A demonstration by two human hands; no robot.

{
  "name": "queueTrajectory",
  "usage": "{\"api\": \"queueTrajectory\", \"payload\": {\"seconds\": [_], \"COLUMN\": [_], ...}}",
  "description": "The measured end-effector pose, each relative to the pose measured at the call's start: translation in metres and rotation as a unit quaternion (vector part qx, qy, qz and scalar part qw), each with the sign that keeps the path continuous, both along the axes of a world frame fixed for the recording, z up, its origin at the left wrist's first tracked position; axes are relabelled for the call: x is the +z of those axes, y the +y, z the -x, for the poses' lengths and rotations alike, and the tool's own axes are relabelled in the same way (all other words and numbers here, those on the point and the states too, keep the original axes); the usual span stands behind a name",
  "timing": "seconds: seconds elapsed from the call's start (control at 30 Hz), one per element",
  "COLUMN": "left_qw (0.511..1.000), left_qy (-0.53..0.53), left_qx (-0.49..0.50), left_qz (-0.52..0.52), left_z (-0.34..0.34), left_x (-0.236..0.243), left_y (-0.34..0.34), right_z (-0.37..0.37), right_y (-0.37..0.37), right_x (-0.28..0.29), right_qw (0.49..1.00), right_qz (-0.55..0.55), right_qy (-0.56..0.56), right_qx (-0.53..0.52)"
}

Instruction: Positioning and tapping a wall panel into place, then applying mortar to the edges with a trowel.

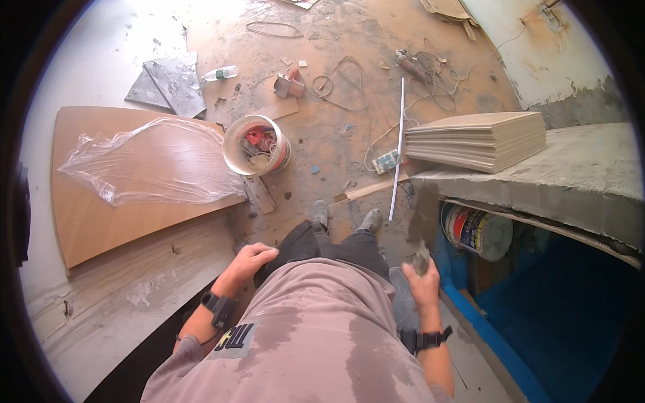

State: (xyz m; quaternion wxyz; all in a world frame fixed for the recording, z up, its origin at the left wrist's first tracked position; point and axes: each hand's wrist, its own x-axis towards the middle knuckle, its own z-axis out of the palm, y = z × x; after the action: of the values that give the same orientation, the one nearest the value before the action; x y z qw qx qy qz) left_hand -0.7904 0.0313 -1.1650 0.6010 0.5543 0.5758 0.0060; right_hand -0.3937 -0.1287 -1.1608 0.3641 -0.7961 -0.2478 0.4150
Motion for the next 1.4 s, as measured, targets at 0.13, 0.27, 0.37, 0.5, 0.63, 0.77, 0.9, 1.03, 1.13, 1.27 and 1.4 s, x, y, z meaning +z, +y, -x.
{"api": "queueTrajectory", "payload": {"seconds": [0.13,0.27,0.37,0.5,0.63,0.77,0.9,1.03,1.13,1.27,1.4], "left_qw": [0.979,0.984,0.968,0.874,0.847,0.876,0.89,0.928,0.967,0.972,0.993], "left_qy": [0.091,0.054,-0.044,-0.251,-0.313,-0.292,-0.295,-0.25,-0.194,0.053,0.059], "left_qx": [-0.137,-0.113,0.063,0.251,0.288,0.271,0.254,0.186,0.082,-0.178,-0.012], "left_qz": [0.12,0.128,0.24,0.33,0.318,0.272,0.238,0.205,0.141,-0.147,-0.1], "left_z": [-0.038,-0.036,-0.038,-0.031,-0.027,-0.029,-0.031,-0.039,-0.053,-0.061,-0.046], "left_x": [0.007,-0.035,-0.038,-0.014,-0.005,0.005,0.011,0.01,0.003,-0.006,-0.034], "left_y": [0.028,0.022,0.02,0.022,0.021,0.025,0.03,0.032,0.033,0.034,0.036], "right_z": [0.038,0.076,0.085,0.09,0.093,0.091,0.087,0.071,0.06,0.033,-0.009], "right_y": [0.078,0.107,0.104,0.127,0.134,0.124,0.124,0.122,0.117,0.112,0.101], "right_x": [-0.014,-0.036,-0.059,-0.023,-0.018,-0.028,-0.02,-0.009,-0.01,-0.019,-0.042], "right_qw": [0.979,0.961,0.954,0.903,0.884,0.877,0.875,0.868,0.868,0.931,0.981], "right_qz": [0.052,0.118,0.124,0.159,0.16,0.165,0.146,0.089,0.053,0.024,0.019], "right_qy": [0.178,0.116,0.09,0.34,0.39,0.411,0.425,0.479,0.489,0.354,0.163], "right_qx": [0.079,0.221,0.259,0.21,0.203,0.187,0.178,0.099,0.071,0.084,0.106]}}
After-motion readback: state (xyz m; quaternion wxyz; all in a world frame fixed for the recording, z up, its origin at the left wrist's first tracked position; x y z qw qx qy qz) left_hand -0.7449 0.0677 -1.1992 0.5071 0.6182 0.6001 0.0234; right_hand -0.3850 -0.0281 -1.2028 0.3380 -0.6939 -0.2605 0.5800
